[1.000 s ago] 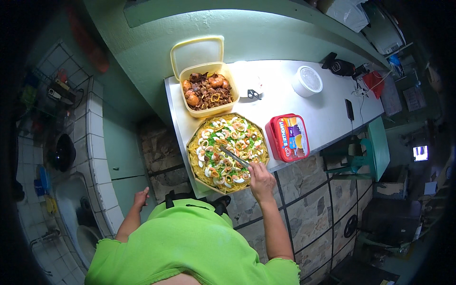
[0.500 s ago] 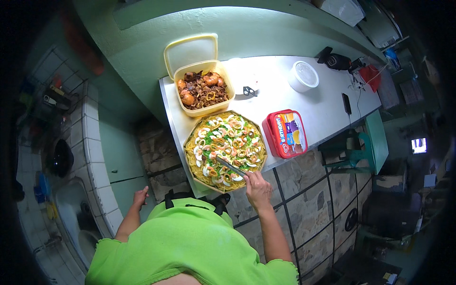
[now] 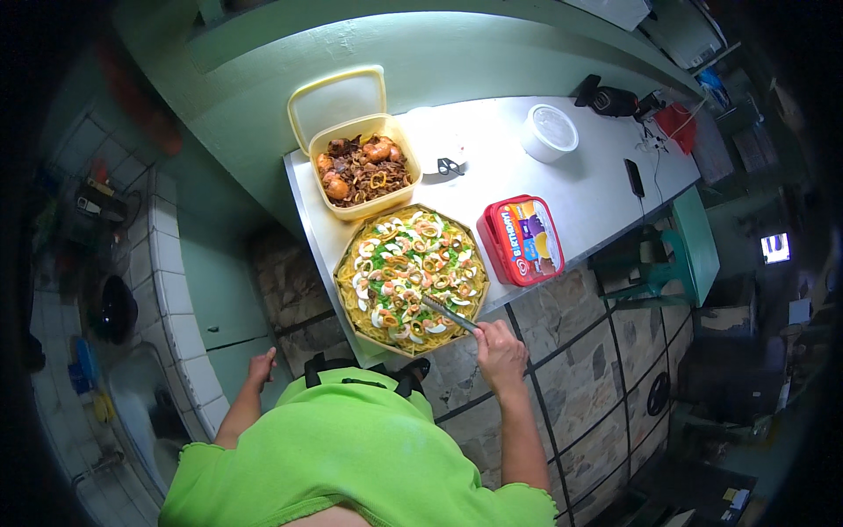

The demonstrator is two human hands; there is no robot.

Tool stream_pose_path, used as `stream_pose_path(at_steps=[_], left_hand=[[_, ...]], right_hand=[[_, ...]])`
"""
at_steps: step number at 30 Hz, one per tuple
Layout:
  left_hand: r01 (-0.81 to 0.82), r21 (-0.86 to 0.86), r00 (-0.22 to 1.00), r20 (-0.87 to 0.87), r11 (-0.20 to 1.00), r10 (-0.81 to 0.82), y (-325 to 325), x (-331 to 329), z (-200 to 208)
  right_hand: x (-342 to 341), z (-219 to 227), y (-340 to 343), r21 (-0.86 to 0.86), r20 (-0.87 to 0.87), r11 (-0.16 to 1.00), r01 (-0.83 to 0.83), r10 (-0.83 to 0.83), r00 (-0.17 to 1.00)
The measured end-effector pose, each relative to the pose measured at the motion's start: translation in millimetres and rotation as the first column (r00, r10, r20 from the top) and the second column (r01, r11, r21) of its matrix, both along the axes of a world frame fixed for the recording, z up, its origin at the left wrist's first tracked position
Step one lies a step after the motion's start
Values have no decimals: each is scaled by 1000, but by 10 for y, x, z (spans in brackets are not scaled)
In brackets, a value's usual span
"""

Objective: The person uses tongs to transfer cooked meat from a yellow container onto a large round dish containing pasta and vegetables. The person then closes the yellow container lid.

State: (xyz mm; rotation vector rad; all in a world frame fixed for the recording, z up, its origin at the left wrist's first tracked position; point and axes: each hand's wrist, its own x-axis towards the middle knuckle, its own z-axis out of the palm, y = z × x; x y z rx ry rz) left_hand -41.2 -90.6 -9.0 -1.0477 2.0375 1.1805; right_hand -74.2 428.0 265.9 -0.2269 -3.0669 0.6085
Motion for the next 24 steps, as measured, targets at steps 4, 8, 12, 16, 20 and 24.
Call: stream_pose_path(at_steps=[4, 8, 12, 16, 20, 24], left_hand=[[10, -16, 1000, 21, 1000, -9, 35, -18, 4], [35, -5, 999, -4, 999, -35, 76, -78, 16], [59, -19, 998, 2, 998, -59, 106, -132, 44], [64, -22, 998, 15, 998, -64, 133, -154, 56], [52, -30, 998, 23, 998, -52, 133, -127, 41], [36, -23, 999, 18, 999, -36, 109, -76, 17]], right_hand=[[62, -55, -76, 1, 28, 1000, -8, 8, 1000], [66, -45, -85, -3, 19, 1000, -2, 2, 1000], [95, 9, -22, -43, -34, 999, 24, -26, 999], [88, -38, -35, 10, -10, 1000, 19, -19, 1000], [68, -101, -84, 38, 9, 999, -16, 15, 1000], [68, -86, -29, -13, -15, 1000, -24, 23, 1000]])
